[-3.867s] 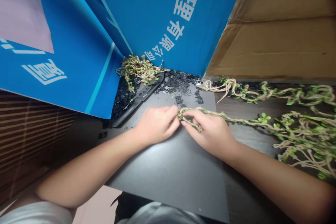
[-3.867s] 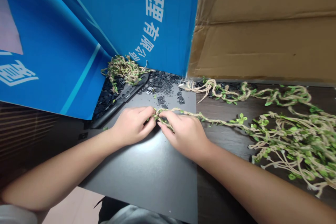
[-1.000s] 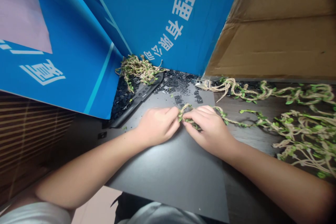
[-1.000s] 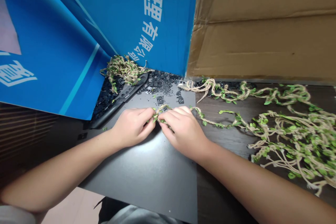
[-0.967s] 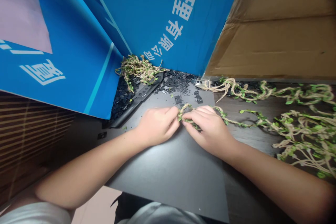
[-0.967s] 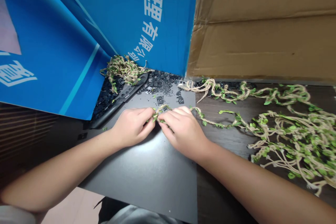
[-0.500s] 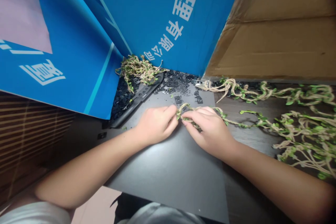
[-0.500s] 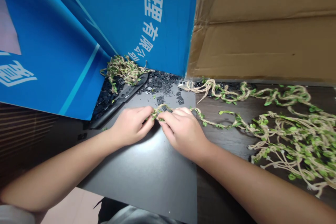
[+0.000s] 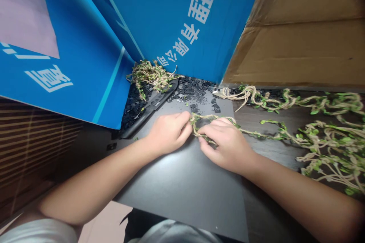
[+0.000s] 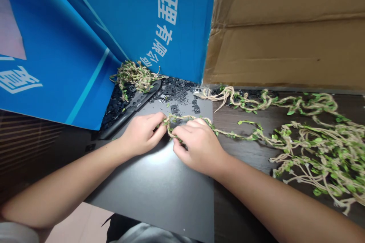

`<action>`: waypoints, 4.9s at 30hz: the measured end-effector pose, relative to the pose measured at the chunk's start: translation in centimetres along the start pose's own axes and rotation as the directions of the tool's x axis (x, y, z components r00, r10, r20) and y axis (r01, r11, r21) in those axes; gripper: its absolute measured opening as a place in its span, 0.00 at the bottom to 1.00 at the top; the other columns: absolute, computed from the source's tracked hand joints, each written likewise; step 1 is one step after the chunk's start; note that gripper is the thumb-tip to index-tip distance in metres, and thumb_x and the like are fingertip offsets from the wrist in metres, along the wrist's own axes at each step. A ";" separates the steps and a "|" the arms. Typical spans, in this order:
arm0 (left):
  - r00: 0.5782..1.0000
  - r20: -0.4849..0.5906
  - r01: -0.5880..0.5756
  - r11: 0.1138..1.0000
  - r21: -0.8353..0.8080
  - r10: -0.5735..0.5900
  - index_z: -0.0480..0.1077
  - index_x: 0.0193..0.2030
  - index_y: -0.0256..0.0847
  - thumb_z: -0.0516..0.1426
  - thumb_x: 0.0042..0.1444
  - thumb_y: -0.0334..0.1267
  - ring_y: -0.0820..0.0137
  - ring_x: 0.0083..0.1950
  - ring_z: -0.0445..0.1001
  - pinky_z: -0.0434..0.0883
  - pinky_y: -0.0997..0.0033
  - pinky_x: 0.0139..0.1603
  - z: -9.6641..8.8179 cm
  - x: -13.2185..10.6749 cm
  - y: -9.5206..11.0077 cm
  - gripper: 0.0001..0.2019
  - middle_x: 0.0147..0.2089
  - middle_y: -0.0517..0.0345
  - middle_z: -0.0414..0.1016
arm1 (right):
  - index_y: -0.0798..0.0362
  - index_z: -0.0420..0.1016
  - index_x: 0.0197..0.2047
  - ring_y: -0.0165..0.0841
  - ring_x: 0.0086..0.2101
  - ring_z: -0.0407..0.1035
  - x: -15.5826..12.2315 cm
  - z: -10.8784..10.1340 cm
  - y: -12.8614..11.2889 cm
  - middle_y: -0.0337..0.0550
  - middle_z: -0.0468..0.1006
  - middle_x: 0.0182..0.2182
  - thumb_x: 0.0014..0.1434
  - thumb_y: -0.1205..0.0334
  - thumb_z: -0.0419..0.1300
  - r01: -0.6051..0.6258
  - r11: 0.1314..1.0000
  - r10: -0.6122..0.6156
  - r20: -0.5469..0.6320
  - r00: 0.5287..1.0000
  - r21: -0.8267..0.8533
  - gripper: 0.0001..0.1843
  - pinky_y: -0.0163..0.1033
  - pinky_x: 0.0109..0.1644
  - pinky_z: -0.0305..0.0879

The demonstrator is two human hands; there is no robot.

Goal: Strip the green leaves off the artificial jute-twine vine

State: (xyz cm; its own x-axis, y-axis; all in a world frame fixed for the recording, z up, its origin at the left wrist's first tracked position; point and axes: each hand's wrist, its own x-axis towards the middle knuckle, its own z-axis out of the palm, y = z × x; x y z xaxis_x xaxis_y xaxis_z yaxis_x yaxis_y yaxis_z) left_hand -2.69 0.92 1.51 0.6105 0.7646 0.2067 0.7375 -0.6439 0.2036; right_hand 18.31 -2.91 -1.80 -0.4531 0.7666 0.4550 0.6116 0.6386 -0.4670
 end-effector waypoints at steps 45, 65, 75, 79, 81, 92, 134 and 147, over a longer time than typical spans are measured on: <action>0.992 -0.029 -0.123 0.991 -0.059 0.121 0.64 0.34 0.41 0.48 0.67 0.37 0.72 0.25 0.67 0.59 0.70 0.27 0.0 -0.3 0.2 0.10 0.25 0.62 0.70 | 0.51 0.70 0.37 0.35 0.36 0.66 0.4 -0.3 -0.2 0.41 0.75 0.33 0.65 0.57 0.62 -0.024 0.998 0.022 0.043 0.999 0.060 0.09 0.42 0.44 0.58; 0.992 -0.102 -0.089 0.989 -0.117 0.077 0.63 0.33 0.41 0.50 0.66 0.35 0.72 0.24 0.63 0.58 0.71 0.28 -0.1 -0.3 0.1 0.09 0.24 0.63 0.66 | 0.52 0.67 0.31 0.35 0.35 0.61 0.3 -0.2 -0.3 0.41 0.70 0.30 0.66 0.59 0.59 0.124 0.992 -0.119 0.140 0.983 -0.028 0.12 0.43 0.43 0.55; 0.979 -0.105 -0.185 0.979 -0.084 0.176 0.59 0.31 0.42 0.49 0.67 0.35 0.72 0.24 0.62 0.56 0.69 0.27 0.3 -0.4 0.2 0.11 0.24 0.63 0.66 | 0.52 0.71 0.36 0.34 0.35 0.66 0.2 0.0 0.4 0.40 0.75 0.32 0.70 0.60 0.57 0.029 0.999 -0.027 -0.032 0.999 0.039 0.09 0.41 0.43 0.56; 0.980 -0.106 -0.182 0.979 -0.097 0.171 0.59 0.30 0.42 0.50 0.67 0.36 0.72 0.23 0.61 0.55 0.68 0.26 0.3 -0.5 0.2 0.12 0.24 0.64 0.65 | 0.52 0.71 0.39 0.35 0.37 0.68 0.2 0.0 0.3 0.40 0.76 0.34 0.68 0.58 0.62 0.002 0.999 0.001 -0.061 0.998 0.052 0.07 0.41 0.44 0.57; 0.979 -0.106 -0.186 0.976 -0.112 0.174 0.59 0.31 0.42 0.50 0.68 0.36 0.72 0.23 0.61 0.56 0.67 0.26 0.3 -0.5 0.2 0.12 0.24 0.64 0.64 | 0.52 0.71 0.41 0.34 0.37 0.69 0.2 0.0 0.4 0.40 0.76 0.35 0.67 0.57 0.63 -0.020 0.998 0.025 -0.079 0.997 0.059 0.07 0.41 0.44 0.58; 0.977 -0.090 -0.204 0.973 -0.107 0.195 0.59 0.32 0.41 0.49 0.68 0.35 0.72 0.25 0.63 0.57 0.68 0.27 0.4 -0.5 0.1 0.11 0.25 0.63 0.65 | 0.50 0.71 0.50 0.31 0.33 0.70 -0.2 0.2 0.7 0.35 0.77 0.32 0.66 0.61 0.64 -0.054 0.993 0.069 -0.143 0.987 0.105 0.10 0.38 0.44 0.59; 0.982 -0.166 -0.136 0.947 -0.291 0.090 0.60 0.31 0.41 0.51 0.67 0.34 0.75 0.24 0.60 0.57 0.73 0.26 -0.2 -0.4 0.0 0.11 0.24 0.65 0.62 | 0.52 0.72 0.36 0.28 0.21 0.55 -0.3 0.3 0.3 0.29 0.62 0.18 0.68 0.48 0.60 -0.096 0.992 0.087 0.108 0.990 0.084 0.16 0.39 0.37 0.51; 0.979 -0.188 -0.133 0.945 -0.298 0.079 0.57 0.30 0.41 0.51 0.68 0.33 0.75 0.23 0.57 0.55 0.73 0.26 0.0 -0.3 0.1 0.12 0.24 0.66 0.59 | 0.51 0.74 0.34 0.31 0.24 0.58 -0.2 0.2 0.2 0.33 0.66 0.18 0.66 0.47 0.62 -0.075 0.994 0.068 0.090 0.994 0.075 0.16 0.37 0.34 0.52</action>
State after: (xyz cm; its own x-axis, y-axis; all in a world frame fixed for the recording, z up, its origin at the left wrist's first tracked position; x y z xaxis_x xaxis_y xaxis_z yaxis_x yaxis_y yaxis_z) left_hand -2.84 0.62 1.47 0.6016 0.6925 0.3981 0.5300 -0.7189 0.4498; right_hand 18.38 -2.96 -2.14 -0.4667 0.8112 0.3522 0.5932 0.5825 -0.5556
